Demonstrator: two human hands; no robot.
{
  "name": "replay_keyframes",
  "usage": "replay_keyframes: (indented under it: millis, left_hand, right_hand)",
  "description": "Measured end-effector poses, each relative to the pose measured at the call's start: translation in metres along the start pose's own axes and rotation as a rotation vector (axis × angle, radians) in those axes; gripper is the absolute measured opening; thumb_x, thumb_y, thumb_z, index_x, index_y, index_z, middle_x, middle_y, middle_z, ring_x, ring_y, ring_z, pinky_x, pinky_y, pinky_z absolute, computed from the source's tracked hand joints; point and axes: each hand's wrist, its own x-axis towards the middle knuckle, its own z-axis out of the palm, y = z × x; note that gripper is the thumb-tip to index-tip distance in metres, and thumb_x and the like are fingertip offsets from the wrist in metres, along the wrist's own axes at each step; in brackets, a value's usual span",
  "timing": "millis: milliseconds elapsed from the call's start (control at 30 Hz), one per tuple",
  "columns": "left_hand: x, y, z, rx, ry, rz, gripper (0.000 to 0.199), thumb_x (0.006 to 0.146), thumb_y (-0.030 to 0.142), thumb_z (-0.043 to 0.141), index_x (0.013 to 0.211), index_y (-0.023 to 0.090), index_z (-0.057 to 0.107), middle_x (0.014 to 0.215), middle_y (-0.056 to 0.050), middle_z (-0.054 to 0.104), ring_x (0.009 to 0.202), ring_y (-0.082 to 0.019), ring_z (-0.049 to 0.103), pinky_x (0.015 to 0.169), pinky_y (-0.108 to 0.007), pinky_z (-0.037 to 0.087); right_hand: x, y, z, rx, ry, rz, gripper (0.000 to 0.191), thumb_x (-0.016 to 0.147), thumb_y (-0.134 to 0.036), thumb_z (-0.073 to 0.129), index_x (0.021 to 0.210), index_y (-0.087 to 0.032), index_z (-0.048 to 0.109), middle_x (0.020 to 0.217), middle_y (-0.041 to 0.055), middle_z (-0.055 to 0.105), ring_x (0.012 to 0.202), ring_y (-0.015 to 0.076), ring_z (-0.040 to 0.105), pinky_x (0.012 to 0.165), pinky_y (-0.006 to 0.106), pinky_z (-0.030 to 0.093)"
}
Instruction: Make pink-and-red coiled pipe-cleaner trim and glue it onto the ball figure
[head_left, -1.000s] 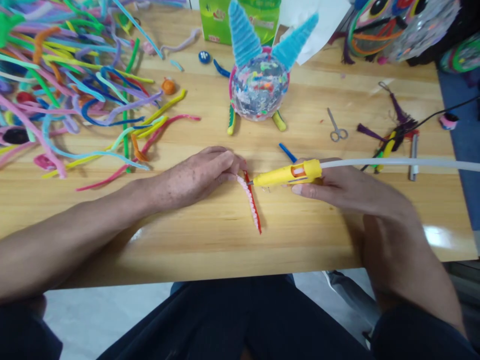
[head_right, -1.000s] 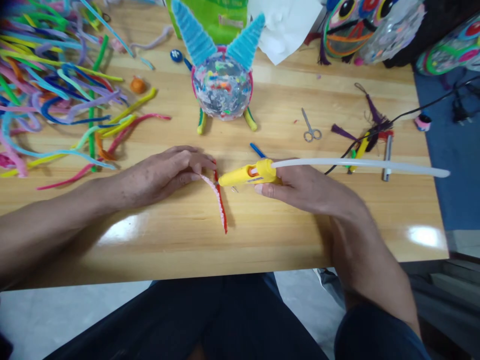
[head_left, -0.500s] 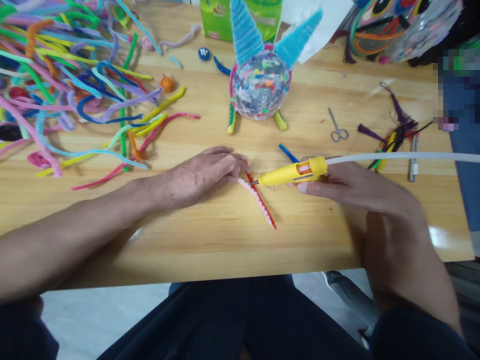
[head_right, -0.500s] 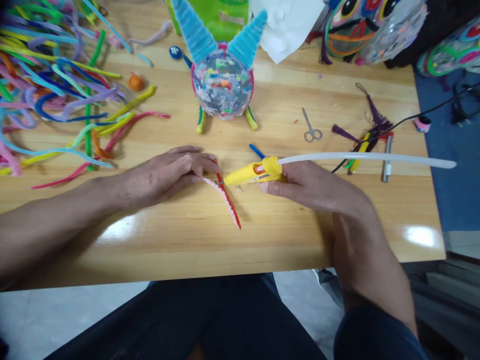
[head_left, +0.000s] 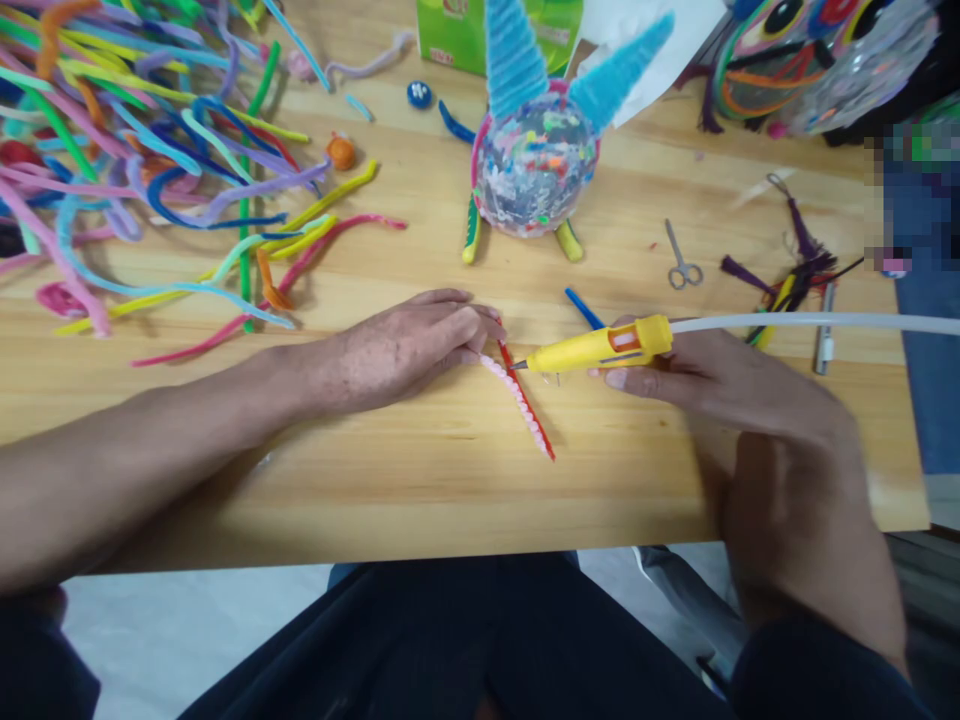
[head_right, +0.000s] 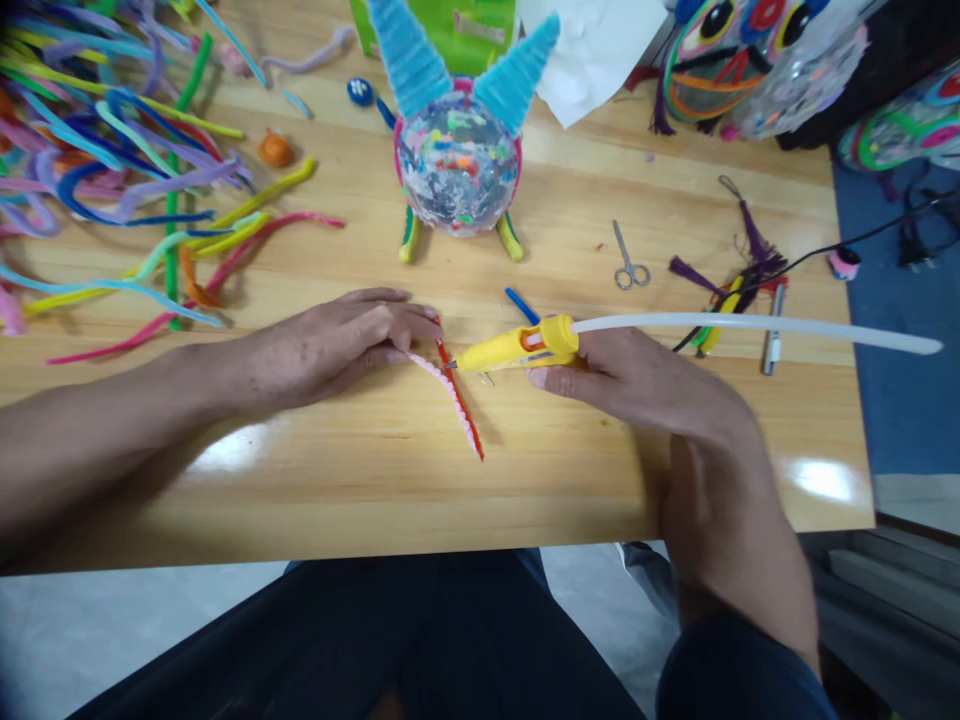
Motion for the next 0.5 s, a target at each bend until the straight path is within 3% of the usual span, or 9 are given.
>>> replay_keyframes:
  millis: [200,500]
  left_hand:
    - [-0.0012,-0.0013,0.0019,0.001,-0.009,-0.012,0.015,0.117,0.018,0.048,0.123,0.024,0.060,0.140,-0.009,0.079,0.135,-0.018,0.073,0.129,-0.044,0.046]
    - [-0.0021,-0.0053,0.0057,-0.034,0.038,0.037,0.016,0.114,0.014,0.050,0.120,0.025,0.060,0.136,-0.009,0.080,0.136,-0.018,0.073,0.127,-0.045,0.047]
  right_hand:
    - [0.0008,0.0040,0.0017,0.010,-0.007,-0.004,0.068,0.094,-0.088,0.057,0.097,-0.023,0.074,0.076,0.0024,0.071,0.068,0.0238,0.064,0.061,0.037,0.049]
    - [0.0045,0.0045,0.0030,-0.005,0.058,-0.032,0.065,0.095,-0.086,0.057,0.088,-0.023,0.072,0.067,-0.0011,0.059,0.060,0.0180,0.053,0.053,0.031,0.040]
